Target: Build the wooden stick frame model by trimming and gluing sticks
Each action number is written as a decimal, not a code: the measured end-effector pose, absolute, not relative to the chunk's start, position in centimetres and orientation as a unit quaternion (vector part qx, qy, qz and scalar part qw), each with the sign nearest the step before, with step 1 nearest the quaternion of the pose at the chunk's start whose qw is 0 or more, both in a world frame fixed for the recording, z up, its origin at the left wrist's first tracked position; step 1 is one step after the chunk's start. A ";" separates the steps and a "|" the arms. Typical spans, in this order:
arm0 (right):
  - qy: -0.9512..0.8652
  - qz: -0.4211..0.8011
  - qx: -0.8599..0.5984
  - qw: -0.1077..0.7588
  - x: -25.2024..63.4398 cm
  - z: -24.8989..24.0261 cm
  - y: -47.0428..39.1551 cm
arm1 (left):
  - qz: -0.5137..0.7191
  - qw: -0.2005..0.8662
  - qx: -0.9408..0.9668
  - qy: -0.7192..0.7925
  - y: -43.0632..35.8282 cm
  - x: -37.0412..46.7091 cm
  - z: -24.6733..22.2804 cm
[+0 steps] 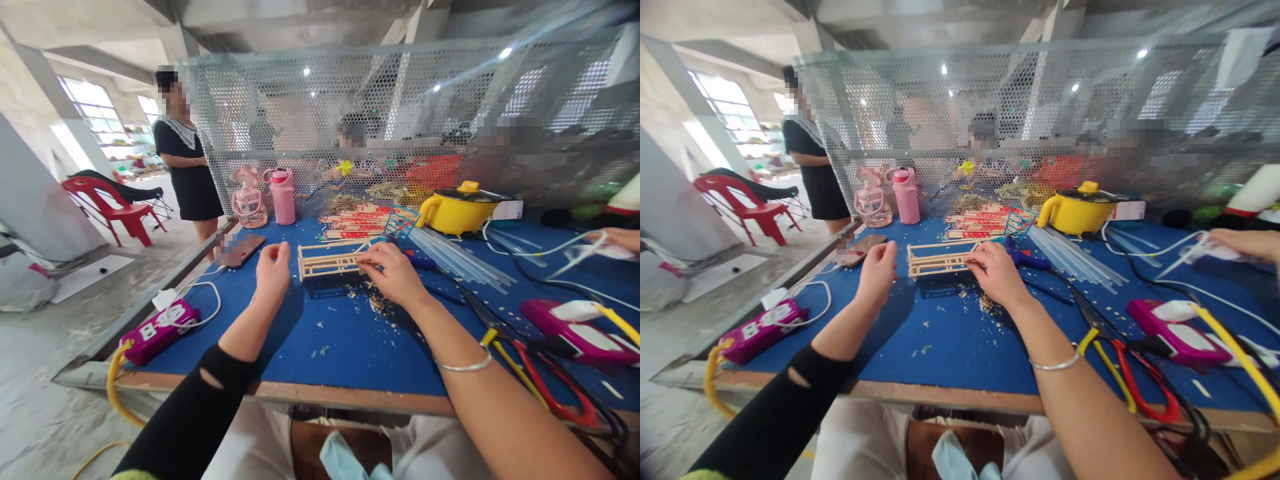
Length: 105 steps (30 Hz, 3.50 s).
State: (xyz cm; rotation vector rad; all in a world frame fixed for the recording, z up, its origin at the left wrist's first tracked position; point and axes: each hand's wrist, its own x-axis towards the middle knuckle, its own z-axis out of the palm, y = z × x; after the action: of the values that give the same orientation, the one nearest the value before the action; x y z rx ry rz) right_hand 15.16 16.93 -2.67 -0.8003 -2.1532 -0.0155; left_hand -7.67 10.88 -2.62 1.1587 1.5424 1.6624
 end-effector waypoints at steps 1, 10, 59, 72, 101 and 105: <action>-0.854 -0.004 -0.319 0.411 15.2 -2.7 16.9 | 0.682 0.331 0.330 0.562 9.6 -6.8 -2.6; -0.854 0.000 -0.315 0.414 15.1 -2.7 17.0 | 0.696 0.643 -0.015 0.319 7.4 -1.8 -2.5; -0.737 0.187 -0.389 0.519 14.6 -3.1 17.1 | 0.736 0.555 0.032 0.385 9.0 -2.5 -4.4; -0.684 0.260 -0.380 0.566 14.1 -2.8 16.6 | 0.655 0.550 0.324 0.404 15.5 -6.3 1.0; -0.724 0.303 -0.330 0.524 12.4 -1.5 12.2 | 0.598 0.582 0.440 0.331 11.5 -4.3 -0.1; -0.730 0.300 -0.334 0.515 12.4 -1.4 12.0 | 0.637 0.550 0.412 0.348 11.4 -3.9 -0.3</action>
State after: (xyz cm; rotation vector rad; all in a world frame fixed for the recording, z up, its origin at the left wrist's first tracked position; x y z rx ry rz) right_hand 12.39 11.97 -1.35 -0.8023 -1.7536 0.7206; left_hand -3.88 11.41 -0.34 0.9761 0.8227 1.5080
